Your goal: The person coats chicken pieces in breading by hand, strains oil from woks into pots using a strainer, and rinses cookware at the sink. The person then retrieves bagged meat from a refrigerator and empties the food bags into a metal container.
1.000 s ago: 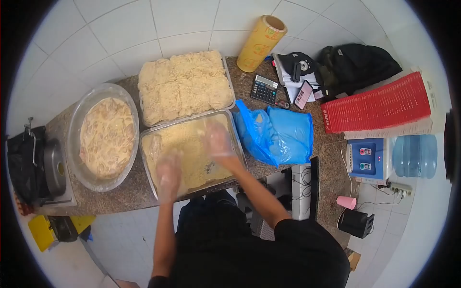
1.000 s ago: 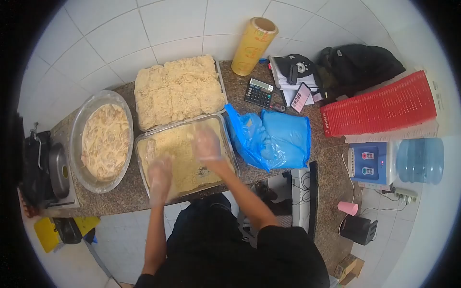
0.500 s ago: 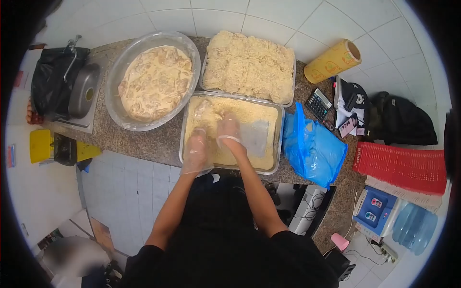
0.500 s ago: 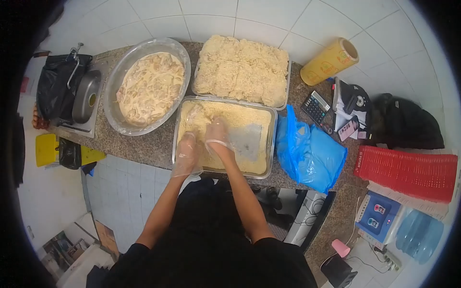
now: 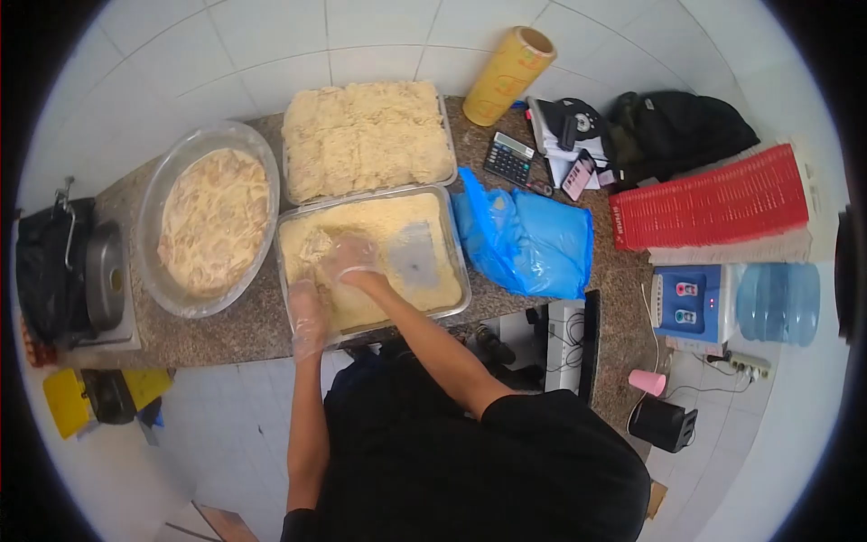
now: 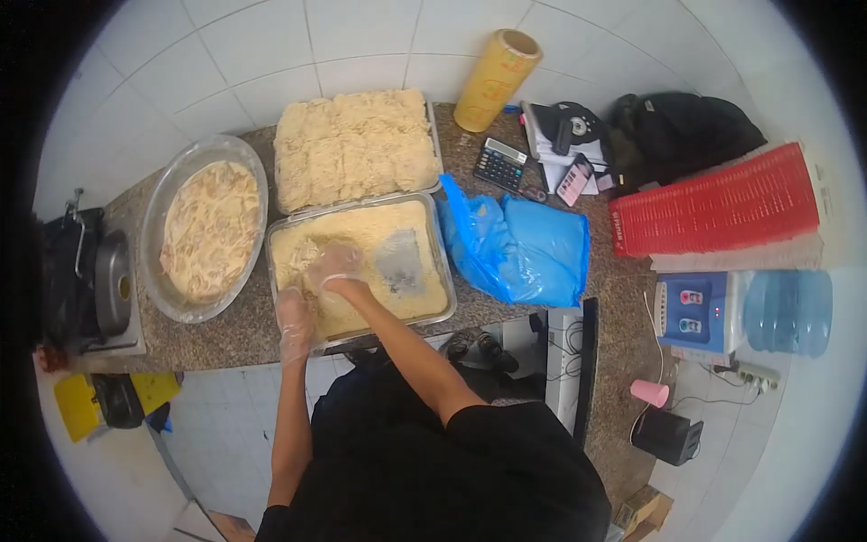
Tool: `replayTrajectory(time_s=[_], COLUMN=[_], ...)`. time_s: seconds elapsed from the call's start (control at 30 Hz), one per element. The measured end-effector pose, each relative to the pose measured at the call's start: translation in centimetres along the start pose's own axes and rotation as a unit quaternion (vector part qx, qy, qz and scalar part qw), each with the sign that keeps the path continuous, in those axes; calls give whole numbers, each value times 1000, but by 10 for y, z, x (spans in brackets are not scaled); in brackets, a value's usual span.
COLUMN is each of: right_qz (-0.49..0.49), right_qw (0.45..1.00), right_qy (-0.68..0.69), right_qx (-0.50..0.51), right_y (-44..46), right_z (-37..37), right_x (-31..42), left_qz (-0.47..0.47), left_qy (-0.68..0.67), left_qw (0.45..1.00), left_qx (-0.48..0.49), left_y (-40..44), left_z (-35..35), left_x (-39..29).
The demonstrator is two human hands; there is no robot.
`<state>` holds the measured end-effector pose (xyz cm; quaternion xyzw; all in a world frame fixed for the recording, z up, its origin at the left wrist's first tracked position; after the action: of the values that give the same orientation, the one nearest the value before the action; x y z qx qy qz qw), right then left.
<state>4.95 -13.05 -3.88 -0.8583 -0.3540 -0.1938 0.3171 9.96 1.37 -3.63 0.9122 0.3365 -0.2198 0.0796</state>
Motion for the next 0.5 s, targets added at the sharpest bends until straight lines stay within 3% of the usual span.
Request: replayTrajectory(time_s=[0.07,0.17,0.3,0.37,0.43,0.47,0.5], right_qz=[-2,18,13,-101,-158,-209,-164], right_qw=[991,968,943,928,937,937,953], right_qy=[38,162,206,146,105,60,-24], right_qx=[-128,-189,-260,-327,-295,-274,-255], right_y=[0,-15,-42,-53,-63,-70,-70], right_z=[6,-11,-41,-39,-26,-18,-7], right_x=[-11,-21,-18,-10,-8,-6,-18], left_qz=[12,-43,23,20,48,20,-19], left_qy=[-21,-59,-38,-44,-31,-25,-27], left_qw=[1000,995,996,995,995,996,995], left_qx=[-4,64,72,82,82,78,97], left_y=[2,-6,-11,-11,-15,-23,-24], left_z=[-7,-17,-19,-12,-17,-20,-24], left_x=[-9,-22,-30,-29,-31,-31,-38])
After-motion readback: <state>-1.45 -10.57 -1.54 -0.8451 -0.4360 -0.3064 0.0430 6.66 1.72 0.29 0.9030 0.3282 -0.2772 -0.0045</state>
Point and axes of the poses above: each hand's wrist, its own y-axis towards the middle knuckle, its own z-axis out of the palm, x = y × z, the point moved 4 cm from there along y, towards the middle knuckle, and after that the axes turned 5 degrees about -z, right-handed, at the moved point
